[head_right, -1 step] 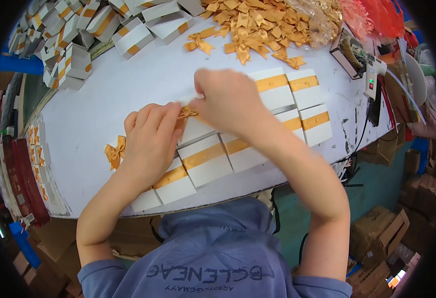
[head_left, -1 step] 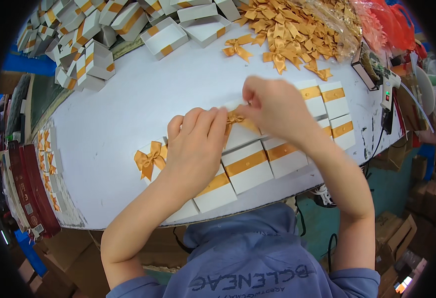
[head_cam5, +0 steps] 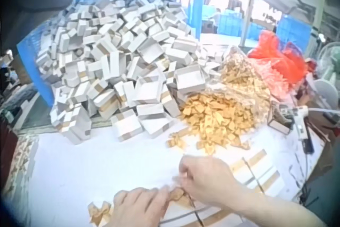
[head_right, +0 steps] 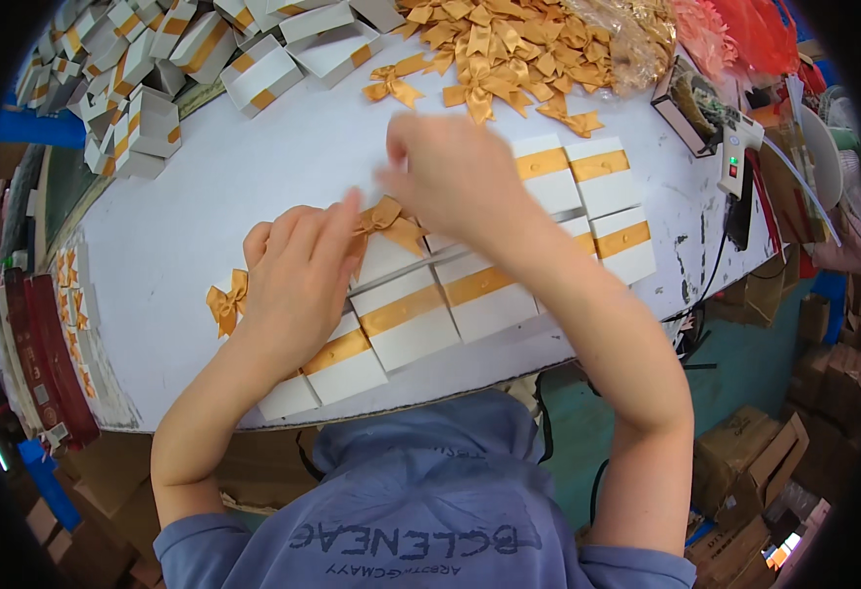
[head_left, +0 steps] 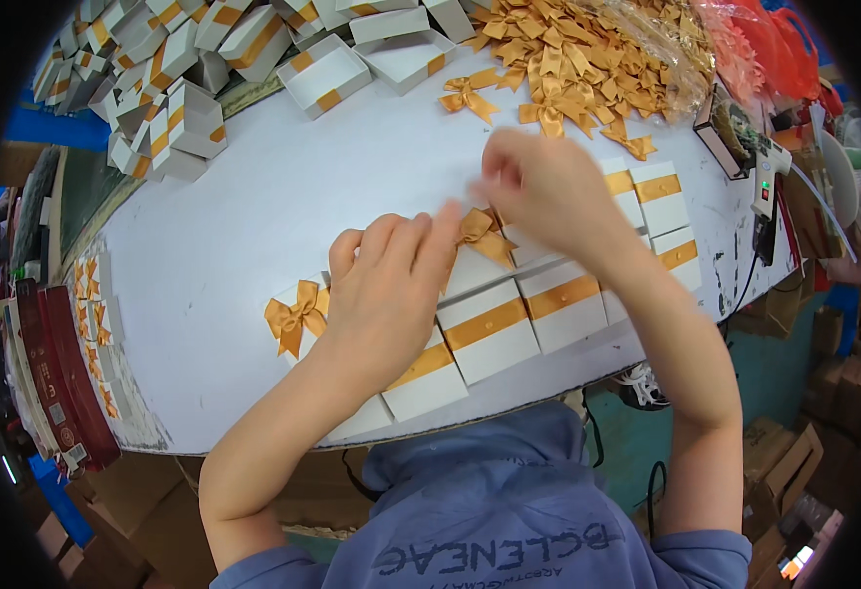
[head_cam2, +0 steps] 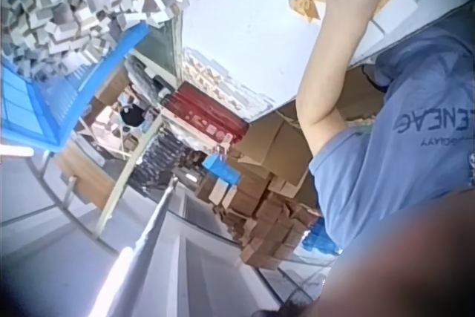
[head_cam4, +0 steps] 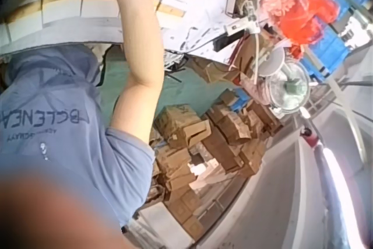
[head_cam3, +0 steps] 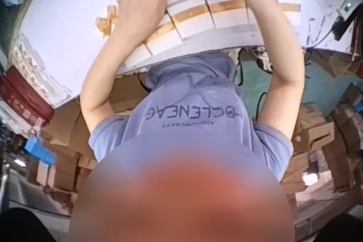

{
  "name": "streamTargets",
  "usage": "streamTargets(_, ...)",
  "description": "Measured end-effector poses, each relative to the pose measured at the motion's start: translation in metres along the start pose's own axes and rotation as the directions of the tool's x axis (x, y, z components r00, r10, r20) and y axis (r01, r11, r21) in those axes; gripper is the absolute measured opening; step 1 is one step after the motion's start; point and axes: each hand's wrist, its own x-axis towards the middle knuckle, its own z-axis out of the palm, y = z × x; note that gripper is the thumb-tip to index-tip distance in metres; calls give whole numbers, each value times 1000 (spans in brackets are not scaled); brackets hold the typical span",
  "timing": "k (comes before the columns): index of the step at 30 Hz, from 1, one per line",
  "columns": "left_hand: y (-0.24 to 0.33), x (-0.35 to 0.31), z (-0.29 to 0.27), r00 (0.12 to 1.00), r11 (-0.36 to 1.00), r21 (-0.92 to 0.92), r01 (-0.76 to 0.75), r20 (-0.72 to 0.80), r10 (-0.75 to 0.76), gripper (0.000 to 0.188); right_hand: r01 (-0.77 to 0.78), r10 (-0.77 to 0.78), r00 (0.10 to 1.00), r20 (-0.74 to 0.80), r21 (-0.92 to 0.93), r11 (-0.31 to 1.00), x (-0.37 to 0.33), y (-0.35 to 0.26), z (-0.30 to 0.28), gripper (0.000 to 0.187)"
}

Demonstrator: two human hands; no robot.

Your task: Gluing decorative bows onto small white gift boxes using a hot glue gun.

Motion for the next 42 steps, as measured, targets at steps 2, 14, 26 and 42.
streamTargets(2, 1, -2, -1, 1000, 999, 27, -24, 12, 24, 43, -11, 9, 996, -87, -26, 1000, 28, 11, -2, 15)
streamTargets(14, -17, 32, -14, 981, 956, -293, 24, -179, -80, 30, -193, 191, 981, 29, 110, 975, 79, 16, 6, 14)
streamTargets(26, 14, 56, -25, 850, 158, -985, -69, -141, -507, 22, 307, 5, 841, -540, 486, 818, -20, -10, -27, 20)
streamTargets(42, 45, 43, -39, 950, -39, -961, 272, 275, -147, 32, -366, -18, 931, 366, 930, -21, -78, -3, -45, 41)
